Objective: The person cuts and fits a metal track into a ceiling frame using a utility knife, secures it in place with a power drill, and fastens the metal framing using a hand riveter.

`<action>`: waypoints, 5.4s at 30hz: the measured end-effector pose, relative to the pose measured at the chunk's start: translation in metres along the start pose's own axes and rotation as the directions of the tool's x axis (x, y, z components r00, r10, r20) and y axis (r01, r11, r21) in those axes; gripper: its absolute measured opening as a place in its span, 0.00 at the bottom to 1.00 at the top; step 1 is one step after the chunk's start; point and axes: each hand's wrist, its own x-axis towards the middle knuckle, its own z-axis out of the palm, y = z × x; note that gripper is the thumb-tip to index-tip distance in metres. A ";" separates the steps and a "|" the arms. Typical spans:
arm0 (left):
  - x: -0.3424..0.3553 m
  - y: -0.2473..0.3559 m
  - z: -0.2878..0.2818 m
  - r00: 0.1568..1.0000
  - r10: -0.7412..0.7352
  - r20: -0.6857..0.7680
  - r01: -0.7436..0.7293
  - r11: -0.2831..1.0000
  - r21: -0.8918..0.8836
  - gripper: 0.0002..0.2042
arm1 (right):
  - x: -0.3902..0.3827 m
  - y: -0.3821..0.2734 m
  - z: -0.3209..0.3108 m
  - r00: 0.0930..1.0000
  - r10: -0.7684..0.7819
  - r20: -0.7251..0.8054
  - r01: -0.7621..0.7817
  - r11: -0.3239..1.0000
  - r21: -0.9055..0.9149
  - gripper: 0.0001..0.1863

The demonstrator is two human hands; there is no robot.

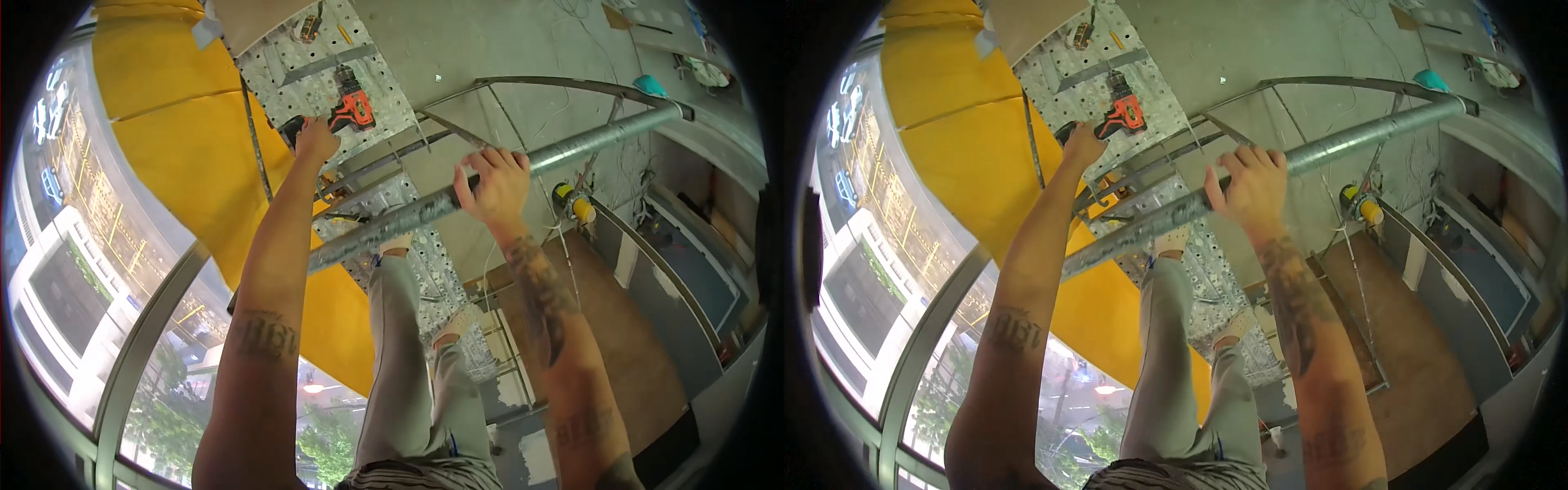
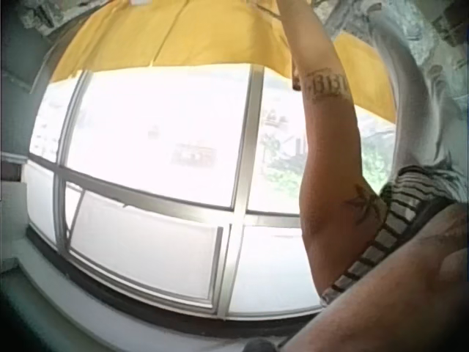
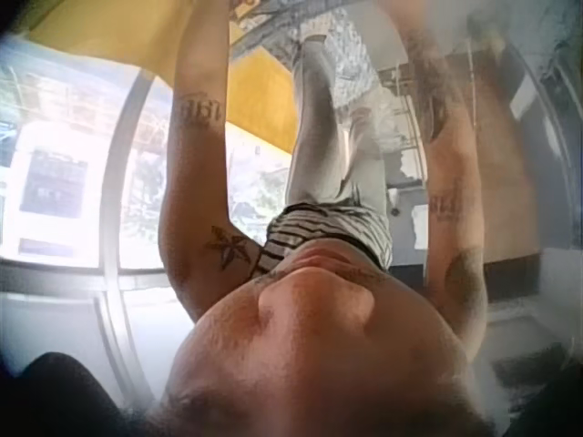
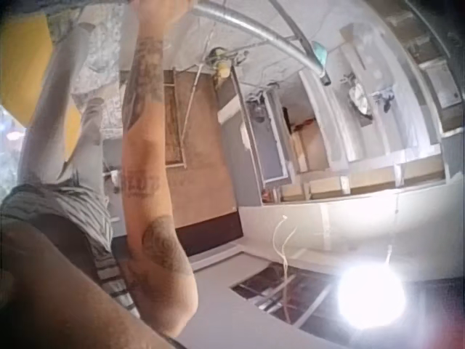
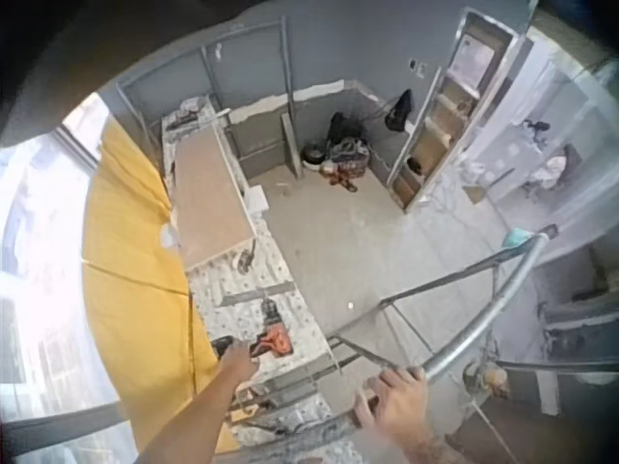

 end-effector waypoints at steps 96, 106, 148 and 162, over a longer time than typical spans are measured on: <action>-1.102 0.535 0.559 -0.101 0.106 0.989 -0.944 -0.323 -0.062 0.17 | -1.331 -0.556 -0.775 -0.359 -0.393 -0.846 -0.604 -0.593 0.532 0.22; -1.336 0.581 0.575 -0.408 0.107 0.907 -0.913 -0.034 -0.406 0.20 | -1.497 -0.677 -0.966 0.023 -0.235 -0.972 -0.436 -0.877 0.202 0.41; -1.844 0.404 0.546 -0.948 0.297 -0.118 0.319 0.886 -0.337 0.19 | -1.560 -0.693 -1.011 -0.054 -0.097 -0.994 -0.261 -0.959 0.108 0.34; -1.914 0.322 0.553 -0.983 0.126 -0.133 0.070 0.928 0.366 0.18 | -1.524 -0.700 -0.961 0.199 -0.001 -0.980 -0.007 -1.000 -0.001 0.19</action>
